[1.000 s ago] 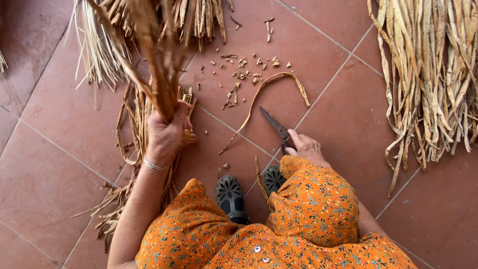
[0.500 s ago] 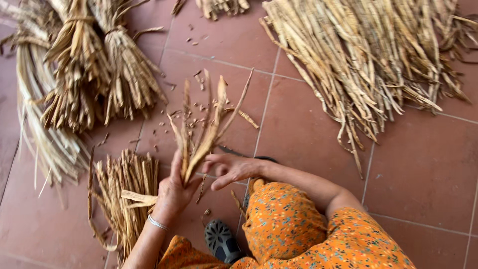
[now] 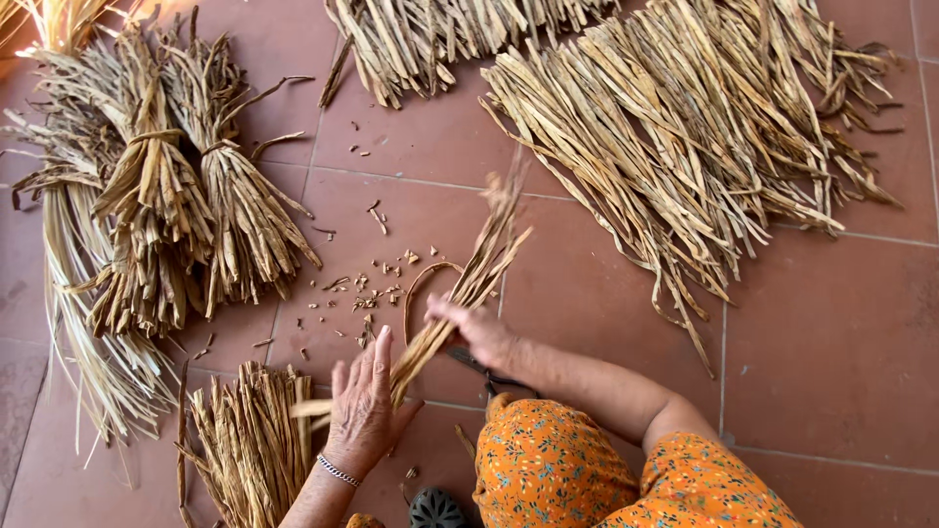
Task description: The person sits on a tiled floor and uses shears to trim the ends of bundles of dried plant strips. They repeatedly pick up bundles, align the ends, cut them, and place the trimmed bundles aside. Small cut pieces accumulate on the floor.
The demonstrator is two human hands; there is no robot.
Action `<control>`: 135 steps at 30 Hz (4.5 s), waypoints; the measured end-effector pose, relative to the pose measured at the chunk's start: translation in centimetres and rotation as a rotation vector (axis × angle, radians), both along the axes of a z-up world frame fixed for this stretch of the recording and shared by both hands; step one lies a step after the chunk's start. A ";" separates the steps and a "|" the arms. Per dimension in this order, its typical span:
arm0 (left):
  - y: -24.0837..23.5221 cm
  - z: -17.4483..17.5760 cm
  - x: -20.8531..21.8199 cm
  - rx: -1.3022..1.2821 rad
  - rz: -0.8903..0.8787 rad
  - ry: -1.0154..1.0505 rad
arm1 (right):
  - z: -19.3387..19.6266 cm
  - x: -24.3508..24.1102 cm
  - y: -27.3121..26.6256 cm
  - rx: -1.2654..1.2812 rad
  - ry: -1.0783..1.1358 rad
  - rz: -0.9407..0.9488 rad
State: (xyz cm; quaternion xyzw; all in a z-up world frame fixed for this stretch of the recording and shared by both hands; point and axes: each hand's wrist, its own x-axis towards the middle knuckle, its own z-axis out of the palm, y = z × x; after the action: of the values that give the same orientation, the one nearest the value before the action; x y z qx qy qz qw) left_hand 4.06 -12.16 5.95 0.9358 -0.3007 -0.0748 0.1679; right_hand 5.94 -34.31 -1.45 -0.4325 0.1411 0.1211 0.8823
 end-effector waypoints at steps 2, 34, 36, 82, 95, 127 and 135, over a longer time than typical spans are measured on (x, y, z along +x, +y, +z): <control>0.0 0.7 0.2 -0.009 0.013 -0.165 | 2.3 2.6 -2.9 -0.059 -0.002 0.020; 3.6 -4.7 -1.2 -0.147 0.182 0.472 | -17.7 7.7 -24.1 0.279 0.183 -1.112; 3.8 -4.8 -1.5 -0.155 0.182 0.479 | -17.8 7.4 -24.6 0.331 0.192 -1.083; 3.5 -10.0 -6.7 -0.782 0.432 0.761 | 0.3 5.5 1.8 0.238 0.041 0.326; 15.6 -8.8 -12.7 0.167 0.302 0.933 | 6.3 14.7 5.2 -0.235 -0.092 0.458; 30.4 -20.9 -5.1 -0.132 1.332 -0.196 | 3.2 6.9 17.8 -0.437 0.070 0.951; 23.5 -9.9 -6.2 -1.139 1.166 0.163 | 4.9 7.6 18.0 -0.221 0.007 0.781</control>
State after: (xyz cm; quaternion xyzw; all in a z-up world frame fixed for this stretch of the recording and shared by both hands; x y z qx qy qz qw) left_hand -2.10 11.34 -4.00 0.7046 0.2556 0.1208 0.6509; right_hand 13.56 -16.29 3.44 -0.5452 -0.0186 0.4327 0.7178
